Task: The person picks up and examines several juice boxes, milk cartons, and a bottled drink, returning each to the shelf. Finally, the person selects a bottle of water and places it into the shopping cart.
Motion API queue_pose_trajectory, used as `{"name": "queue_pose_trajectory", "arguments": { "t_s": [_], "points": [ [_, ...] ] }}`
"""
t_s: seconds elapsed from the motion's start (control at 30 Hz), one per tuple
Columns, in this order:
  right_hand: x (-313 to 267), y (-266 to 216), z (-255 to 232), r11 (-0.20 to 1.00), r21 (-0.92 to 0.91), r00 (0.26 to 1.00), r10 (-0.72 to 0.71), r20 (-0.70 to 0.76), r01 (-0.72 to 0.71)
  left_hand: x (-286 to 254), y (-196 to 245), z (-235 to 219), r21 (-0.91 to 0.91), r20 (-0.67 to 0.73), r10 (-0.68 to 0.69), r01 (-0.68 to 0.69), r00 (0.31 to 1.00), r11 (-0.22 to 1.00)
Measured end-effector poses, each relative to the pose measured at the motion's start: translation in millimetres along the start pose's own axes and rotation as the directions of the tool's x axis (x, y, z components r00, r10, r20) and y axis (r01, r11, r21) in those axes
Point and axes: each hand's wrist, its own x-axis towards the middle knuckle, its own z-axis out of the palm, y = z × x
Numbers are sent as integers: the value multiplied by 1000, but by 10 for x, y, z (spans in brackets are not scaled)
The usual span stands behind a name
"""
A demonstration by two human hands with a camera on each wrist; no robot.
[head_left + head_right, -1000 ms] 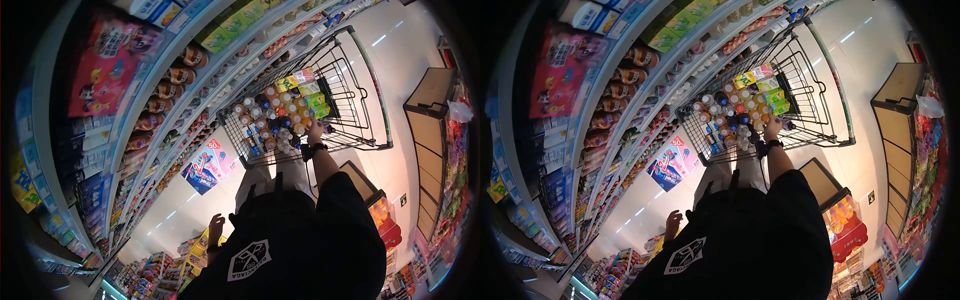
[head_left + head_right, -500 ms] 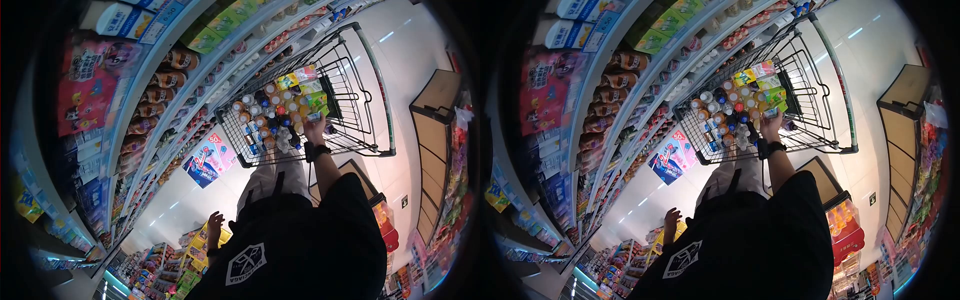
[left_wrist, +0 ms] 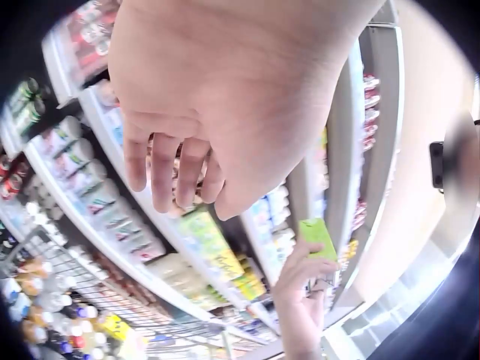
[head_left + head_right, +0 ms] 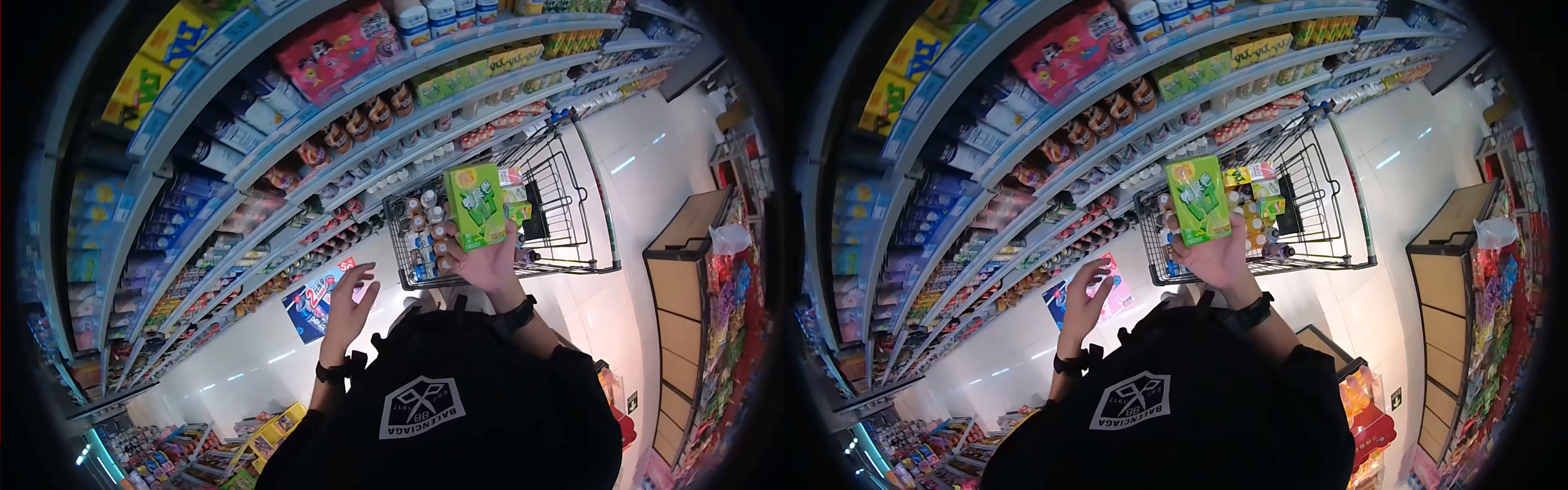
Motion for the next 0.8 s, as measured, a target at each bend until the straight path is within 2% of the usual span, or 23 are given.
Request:
{"name": "queue_pose_trajectory", "arguments": {
  "t_s": [0.07, 0.13, 0.2, 0.23, 0.3, 0.33, 0.4, 0.43, 0.47, 0.5, 0.53, 0.57, 0.6, 0.63, 0.67, 0.73, 0.8],
  "points": [
    [9, 199, 334, 998, -59, 986, 46, 163, -37, 7, 358, -161, -16, -13, 124, -124, 992, 992],
    [3, 393, 641, 995, -96, 987, 52, 151, -38, -12, 614, -287, -48, -27, 189, -190, 982, 981],
    [-4, 556, 843, 996, -52, 982, 87, 169, -79, -55, 751, -339, -321, -104, 297, -315, 949, 893],
    [-5, 636, 916, 994, -80, 976, 87, 198, -72, -89, 868, -338, -324, -124, 300, -324, 946, 889],
    [-16, 763, 988, 984, -168, 972, 92, 215, -56, -173, 1083, -342, -537, -281, 330, -432, 901, 725],
    [-21, 821, 1020, 970, -242, 970, 81, 229, -24, -212, 1110, -377, -535, -295, 329, -440, 897, 721],
    [-57, 924, 1059, 957, -290, 974, 84, 212, -19, -266, 1140, -447, -401, -298, 429, -519, 853, 755],
    [-65, 985, 1087, 877, -467, 987, -49, 154, 117, -285, 1140, -508, -310, -273, 495, -563, 825, 766],
    [-50, 1036, 1138, 742, -630, 973, -192, 128, 229, -305, 1163, -534, -306, -286, 500, -572, 818, 761],
    [-27, 1110, 1208, 571, -748, 922, -358, 144, 339, -323, 1195, -547, -320, -290, 502, -577, 815, 751],
    [-18, 1151, 1308, 566, -751, 924, -351, 154, 340, -346, 1215, -551, -333, -294, 504, -581, 813, 743],
    [-5, 1178, 1395, 93, -890, 817, -448, 363, 446, -379, 1127, -502, -454, -266, 446, -519, 855, 724],
    [3, 1205, 1481, -402, -804, 692, -419, 588, 438, -414, 1126, -480, -451, -280, 448, -529, 849, 719],
    [-19, 1243, 1565, -575, -692, 630, -355, 691, 436, -441, 1136, -455, -631, -222, 369, -421, 903, 652],
    [-36, 1302, 1620, -577, -683, 629, -340, 699, 447, -454, 1137, -438, -780, -145, 301, -296, 942, 551],
    [-86, 1424, 1684, -649, -627, 549, -362, 753, 432, -467, 1061, -411, -784, -184, 346, -350, 920, 513],
    [-140, 1464, 1678, -672, -583, 541, -311, 781, 457, -494, 1024, -446, -853, -190, 335, -324, 923, 410]
  ]
}}
